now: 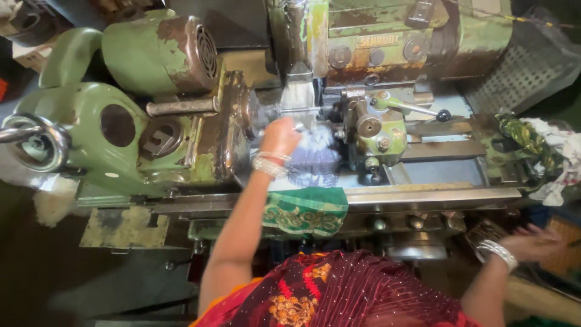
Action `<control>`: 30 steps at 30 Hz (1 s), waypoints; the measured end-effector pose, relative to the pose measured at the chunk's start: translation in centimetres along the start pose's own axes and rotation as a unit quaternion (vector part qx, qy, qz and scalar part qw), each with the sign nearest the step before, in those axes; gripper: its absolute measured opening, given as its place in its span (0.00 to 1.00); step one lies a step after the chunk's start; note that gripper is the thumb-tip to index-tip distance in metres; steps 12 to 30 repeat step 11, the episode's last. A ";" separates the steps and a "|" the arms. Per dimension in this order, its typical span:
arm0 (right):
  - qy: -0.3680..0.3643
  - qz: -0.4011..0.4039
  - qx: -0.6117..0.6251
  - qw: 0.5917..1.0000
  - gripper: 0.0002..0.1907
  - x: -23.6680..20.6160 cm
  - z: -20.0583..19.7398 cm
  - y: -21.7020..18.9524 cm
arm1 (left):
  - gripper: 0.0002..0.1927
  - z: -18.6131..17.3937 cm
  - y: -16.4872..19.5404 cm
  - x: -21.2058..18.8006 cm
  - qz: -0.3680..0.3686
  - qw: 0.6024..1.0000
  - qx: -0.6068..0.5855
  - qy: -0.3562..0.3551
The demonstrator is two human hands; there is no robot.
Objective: The person operates a green industrial machine, repeatedly inserting small metal rods into a slot and pulling a lever to process them. The processed rods are then placed into green plastic bins below.
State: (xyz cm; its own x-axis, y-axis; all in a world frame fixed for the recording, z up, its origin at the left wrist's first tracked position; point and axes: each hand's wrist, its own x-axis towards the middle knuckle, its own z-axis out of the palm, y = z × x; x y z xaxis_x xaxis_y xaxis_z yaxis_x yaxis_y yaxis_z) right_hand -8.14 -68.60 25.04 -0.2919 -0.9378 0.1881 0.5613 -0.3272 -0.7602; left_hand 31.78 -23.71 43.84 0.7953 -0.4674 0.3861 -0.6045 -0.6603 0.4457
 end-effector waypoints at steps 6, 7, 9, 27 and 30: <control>-0.152 -0.176 -0.203 0.951 0.15 0.0 3.5 -2.3 | 0.17 -14.4 -8.2 -13.9 -0.124 0.982 -0.037 0.138; -0.210 -0.207 -0.206 0.933 0.14 -0.4 5.2 -2.5 | 0.16 -16.4 -9.4 -16.2 -0.101 0.973 -0.078 0.193; -0.331 -0.244 -0.211 0.887 0.12 -2.0 8.8 -3.2 | 0.23 -19.9 -11.6 -20.3 -0.127 0.965 -0.001 0.231; -0.453 -0.214 -0.243 0.831 0.10 -5.2 12.0 -4.4 | 0.22 -22.3 -13.1 -24.6 -0.120 0.959 0.020 0.256; -0.453 -0.214 -0.243 0.831 0.10 -5.2 12.0 -4.4 | 0.22 -22.3 -13.1 -24.6 -0.120 0.959 0.020 0.256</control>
